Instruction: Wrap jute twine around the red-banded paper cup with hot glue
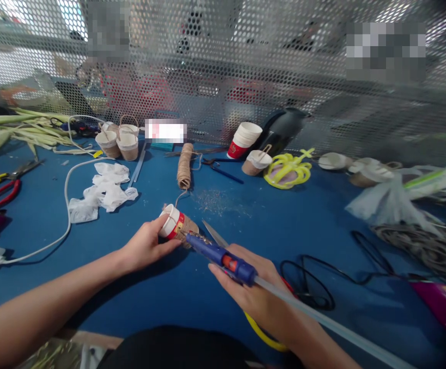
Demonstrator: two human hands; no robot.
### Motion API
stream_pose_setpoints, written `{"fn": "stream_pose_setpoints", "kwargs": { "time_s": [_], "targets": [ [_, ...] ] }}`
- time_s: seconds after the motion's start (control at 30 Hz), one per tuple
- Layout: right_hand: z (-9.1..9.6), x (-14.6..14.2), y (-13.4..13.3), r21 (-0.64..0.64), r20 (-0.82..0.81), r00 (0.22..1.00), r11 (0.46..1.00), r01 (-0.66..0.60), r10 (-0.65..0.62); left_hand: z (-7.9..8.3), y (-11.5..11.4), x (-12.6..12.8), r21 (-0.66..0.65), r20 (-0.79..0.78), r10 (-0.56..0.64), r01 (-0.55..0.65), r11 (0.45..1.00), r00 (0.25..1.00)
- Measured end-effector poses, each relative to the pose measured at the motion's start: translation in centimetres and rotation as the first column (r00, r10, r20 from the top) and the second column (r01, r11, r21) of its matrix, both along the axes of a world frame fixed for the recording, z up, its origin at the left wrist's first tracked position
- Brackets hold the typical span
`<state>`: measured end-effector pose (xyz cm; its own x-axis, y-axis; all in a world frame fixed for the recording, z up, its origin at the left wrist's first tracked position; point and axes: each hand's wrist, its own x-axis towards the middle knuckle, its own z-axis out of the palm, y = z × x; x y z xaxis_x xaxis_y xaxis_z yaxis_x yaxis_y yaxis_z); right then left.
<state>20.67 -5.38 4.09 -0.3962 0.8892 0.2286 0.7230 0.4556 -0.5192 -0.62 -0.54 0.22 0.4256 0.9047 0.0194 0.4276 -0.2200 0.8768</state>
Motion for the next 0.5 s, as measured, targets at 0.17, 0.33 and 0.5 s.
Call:
{"fn": "stream_pose_setpoints", "kwargs": {
  "time_s": [0.17, 0.33, 0.5],
  "targets": [
    [0.08, -0.19, -0.25, -0.025, -0.010, 1.000, 1.000, -0.001, 0.001, 0.21, 0.05, 0.09, -0.006, 0.009, 0.008, -0.008, 1.000, 1.000],
    [0.26, -0.48, -0.18, -0.006, -0.017, 0.999, 0.999, -0.035, 0.034, -0.01, 0.01, -0.07, -0.007, -0.011, 0.012, -0.013, 1.000, 1.000],
    [0.09, -0.40, -0.03, 0.007, -0.003, 1.000, 1.000, -0.013, 0.013, 0.10, -0.09, -0.09, -0.005, 0.009, -0.002, 0.002, 1.000, 1.000]
  ]
}}
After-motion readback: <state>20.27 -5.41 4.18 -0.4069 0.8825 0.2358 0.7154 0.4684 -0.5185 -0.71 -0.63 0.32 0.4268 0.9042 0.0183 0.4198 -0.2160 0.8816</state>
